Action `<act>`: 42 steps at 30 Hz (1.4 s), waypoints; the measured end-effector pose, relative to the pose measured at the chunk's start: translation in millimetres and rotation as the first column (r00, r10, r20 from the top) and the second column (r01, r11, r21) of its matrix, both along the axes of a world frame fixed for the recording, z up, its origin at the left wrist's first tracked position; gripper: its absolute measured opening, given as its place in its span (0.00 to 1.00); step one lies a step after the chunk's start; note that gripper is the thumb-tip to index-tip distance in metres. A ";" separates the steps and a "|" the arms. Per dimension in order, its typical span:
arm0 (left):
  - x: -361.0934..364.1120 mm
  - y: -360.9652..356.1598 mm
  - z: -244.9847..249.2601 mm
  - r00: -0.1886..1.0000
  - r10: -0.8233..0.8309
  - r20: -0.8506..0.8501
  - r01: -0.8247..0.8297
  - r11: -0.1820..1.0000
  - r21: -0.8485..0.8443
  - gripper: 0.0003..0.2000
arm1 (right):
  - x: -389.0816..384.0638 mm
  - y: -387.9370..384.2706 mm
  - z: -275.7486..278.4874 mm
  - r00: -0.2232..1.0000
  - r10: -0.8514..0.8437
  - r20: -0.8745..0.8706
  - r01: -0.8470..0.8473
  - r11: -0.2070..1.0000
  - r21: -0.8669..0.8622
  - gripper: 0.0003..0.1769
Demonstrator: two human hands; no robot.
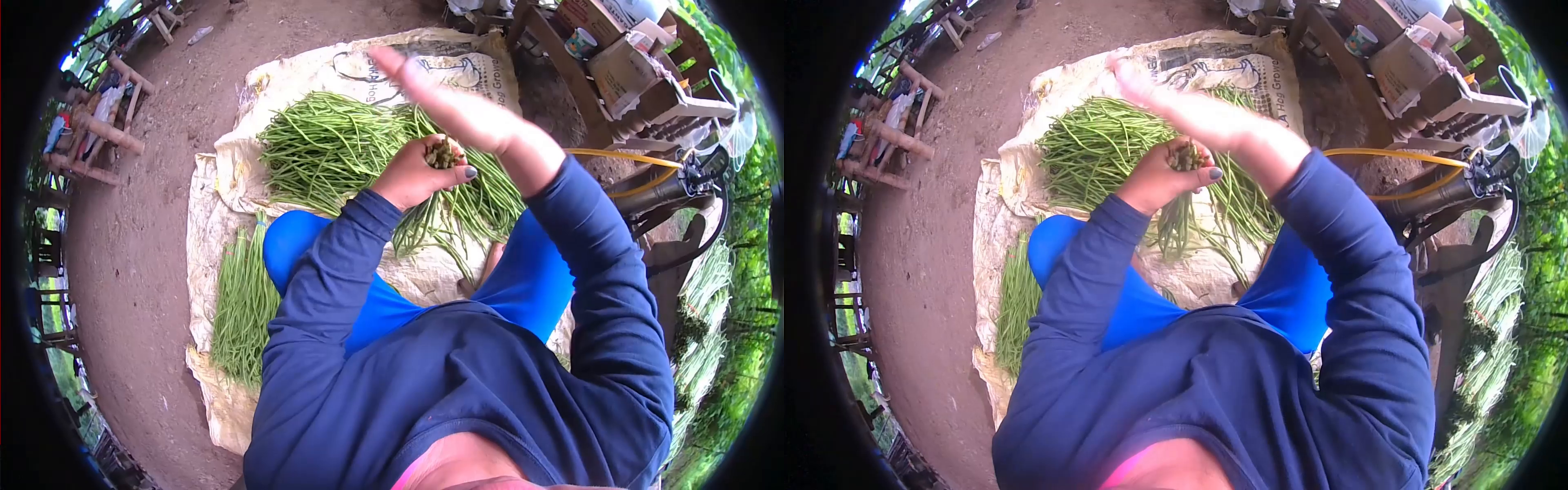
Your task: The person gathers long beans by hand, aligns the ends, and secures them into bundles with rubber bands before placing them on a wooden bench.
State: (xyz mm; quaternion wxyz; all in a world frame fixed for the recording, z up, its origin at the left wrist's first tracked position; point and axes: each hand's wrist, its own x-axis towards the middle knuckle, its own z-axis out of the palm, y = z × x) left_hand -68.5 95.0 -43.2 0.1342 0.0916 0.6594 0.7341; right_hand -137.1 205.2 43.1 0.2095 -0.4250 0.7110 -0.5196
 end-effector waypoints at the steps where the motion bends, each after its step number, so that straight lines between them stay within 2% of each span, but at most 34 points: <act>1: 3.0 -0.4 11.4 0.998 0.024 0.061 -0.026 0.999 0.035 0.13 | -14.8 4.9 6.4 0.995 -0.099 -0.029 0.094 0.988 -0.126 0.47; 2: 1.7 -1.9 10.7 0.998 0.024 0.061 -0.026 0.999 0.034 0.13 | -31.5 11.5 9.9 0.925 -0.271 -0.266 0.229 0.957 -0.177 0.45; 4: -1.1 -5.6 8.5 0.996 -0.082 0.037 0.081 0.996 0.029 0.14 | -29.0 19.2 15.3 0.817 -0.393 -0.422 0.341 0.919 -0.196 0.44; 6: -5.8 -3.1 1.4 0.995 -0.095 0.016 0.094 0.995 0.025 0.14 | -11.1 0.5 -50.5 0.728 -0.248 -0.639 0.323 0.946 0.001 0.43; 7: -7.1 -0.2 -9.0 0.996 -0.005 -0.090 0.008 0.999 0.031 0.15 | 11.5 0.7 -38.0 0.899 -0.074 -0.432 0.182 0.960 0.215 0.44; 8: -8.0 2.2 -17.7 0.978 0.088 -0.192 -0.080 0.996 0.050 0.17 | 6.3 0.6 -48.9 0.931 -0.184 -0.315 0.232 0.965 0.122 0.45; 9: -9.0 1.9 -14.1 1.000 0.017 -0.014 -0.015 0.986 0.164 0.16 | -5.1 5.8 -56.6 0.972 -0.236 0.005 0.236 0.970 -0.055 0.46; 10: -9.2 -0.7 -5.7 0.985 -0.071 0.156 0.025 0.960 0.279 0.15 | -10.0 7.6 -55.5 0.922 -0.205 0.330 0.287 0.931 -0.224 0.47; 11: -9.4 2.2 6.4 0.987 0.017 0.160 -0.087 0.893 0.441 0.13 | -3.3 9.9 -58.0 0.810 -0.100 0.578 0.343 0.880 -0.329 0.49; 12: -17.3 -3.5 8.9 0.988 0.035 0.148 -0.106 0.856 0.505 0.11 | 3.6 23.9 -65.6 0.755 -0.084 0.650 0.318 0.914 -0.252 0.51; 14: -32.0 -13.0 -0.1 0.971 0.184 0.154 -0.240 0.730 0.640 0.10 | 21.2 12.9 -85.2 0.960 -0.135 0.247 0.197 0.949 -0.245 0.50; 15: -27.0 -11.4 7.6 0.961 0.198 0.192 -0.276 0.712 0.646 0.10 | 36.3 14.6 -96.6 0.954 -0.135 0.268 0.200 0.952 -0.233 0.48; 16: -26.0 -13.8 7.8 0.952 0.295 0.083 -0.303 0.865 0.399 0.13 | 45.4 16.2 -102.7 0.948 -0.133 0.290 0.202 0.954 -0.221 0.47; 17: -28.0 -11.2 6.8 0.941 0.302 -0.156 -0.273 0.945 0.180 0.16 | 40.8 19.1 -103.6 0.796 -0.120 0.594 0.145 0.989 0.004 0.46; 18: -28.3 -8.2 6.4 0.896 0.237 -0.376 -0.278 0.959 -0.059 0.18 | 39.2 13.5 -106.0 0.891 -0.187 0.414 0.214 0.977 -0.020 0.37; 19: -23.6 -8.1 12.8 0.973 0.175 -0.154 -0.162 0.983 0.091 0.26 | 35.8 17.5 -104.6 0.875 -0.142 0.463 0.173 0.985 -0.025 0.32; 22: -25.6 -17.1 -0.9 0.969 0.058 -0.240 -0.038 0.996 0.086 0.32 | 29.0 27.9 -111.8 0.865 -0.133 0.484 0.166 0.986 -0.024 0.23; 23: -23.7 -22.2 -14.8 0.990 -0.119 0.075 0.107 0.983 0.149 0.35 | 28.0 30.8 -117.2 0.877 -0.161 0.453 0.185 0.983 -0.008 0.18; 24: -24.5 -20.4 -20.5 0.990 -0.121 0.077 0.110 0.984 0.144 0.35 | 27.2 33.5 -120.9 0.876 -0.161 0.455 0.188 0.982 -0.014 0.18; 26: -26.6 -18.0 -28.2 0.924 -0.211 -0.320 0.127 0.956 -0.263 0.33 | 28.6 37.0 -127.0 0.922 -0.070 0.380 0.090 0.995 -0.034 0.15; 27: -19.5 -11.8 -12.4 0.961 -0.191 -0.199 0.161 0.974 -0.161 0.21 | 37.9 36.9 -108.4 0.886 -0.116 0.449 0.175 0.980 -0.093 0.14; 28: -18.4 -9.6 -10.9 0.961 -0.203 -0.187 0.172 0.970 -0.169 0.21 | 37.7 39.0 -106.7 0.880 -0.120 0.459 0.186 0.977 -0.101 0.14; 30: -17.3 -3.8 -10.8 0.975 -0.193 -0.110 0.190 0.981 -0.040 0.18 | 34.5 46.4 -105.1 0.861 -0.041 0.506 0.010 0.998 0.064 0.22; 31: -22.1 -1.5 -11.9 0.935 -0.222 -0.277 0.164 0.962 -0.218 0.26 | 36.3 52.9 -97.0 0.902 -0.015 0.431 0.001 1.000 0.031 0.30; 32: -11.6 6.1 -12.7 0.988 -0.127 -0.093 0.131 0.991 0.036 0.22 | 31.5 65.5 -106.0 0.970 -0.023 0.243 -0.017 0.987 0.161 0.32; 33: -15.6 6.8 -18.5 0.988 -0.127 -0.084 0.137 0.983 0.123 0.20 | 43.2 85.4 -90.8 0.969 -0.240 -0.057 0.242 0.969 0.047 0.34; 34: -20.0 6.0 -24.8 0.989 -0.130 -0.071 0.142 0.967 0.210 0.19 | 35.2 107.8 -77.7 0.927 -0.240 -0.289 0.285 0.950 0.125 0.33; 35: -16.7 3.0 -22.3 0.988 -0.138 0.074 0.106 0.937 0.333 0.15 | 45.5 137.7 -88.5 0.690 -0.499 -0.524 0.591 0.807 0.010 0.30; 36: -13.1 4.6 -19.2 0.983 -0.081 0.167 -0.008 0.882 0.472 0.11 | 52.5 168.6 -80.8 0.642 -0.685 -0.344 0.731 0.683 0.005 0.21; 37: -15.5 -2.9 -27.4 0.982 -0.098 0.164 0.022 0.910 0.414 0.10 | 52.6 209.5 -90.8 0.559 -0.758 -0.336 0.803 0.596 -0.008 0.14; 38: -19.4 -8.1 -34.2 0.982 -0.112 0.154 0.051 0.934 0.353 0.10 | 62.2 242.1 -89.4 0.501 -0.839 -0.210 0.863 0.467 0.193 0.12; 39: -18.1 -4.6 -30.2 0.979 -0.171 0.111 0.122 0.928 0.352 0.10 | 72.3 275.1 -105.3 0.471 -0.847 -0.245 0.866 0.392 0.311 0.14; 40: -17.9 0.4 -28.2 0.962 -0.267 0.057 0.221 0.884 0.412 0.09 | 81.5 301.9 -119.8 0.532 -0.805 -0.262 0.817 0.407 0.409 0.14; 42: -19.1 2.7 -22.5 0.896 -0.436 0.083 0.369 0.836 0.406 0.10 | 95.7 292.0 -103.2 0.403 -0.883 0.241 0.846 0.460 0.272 0.13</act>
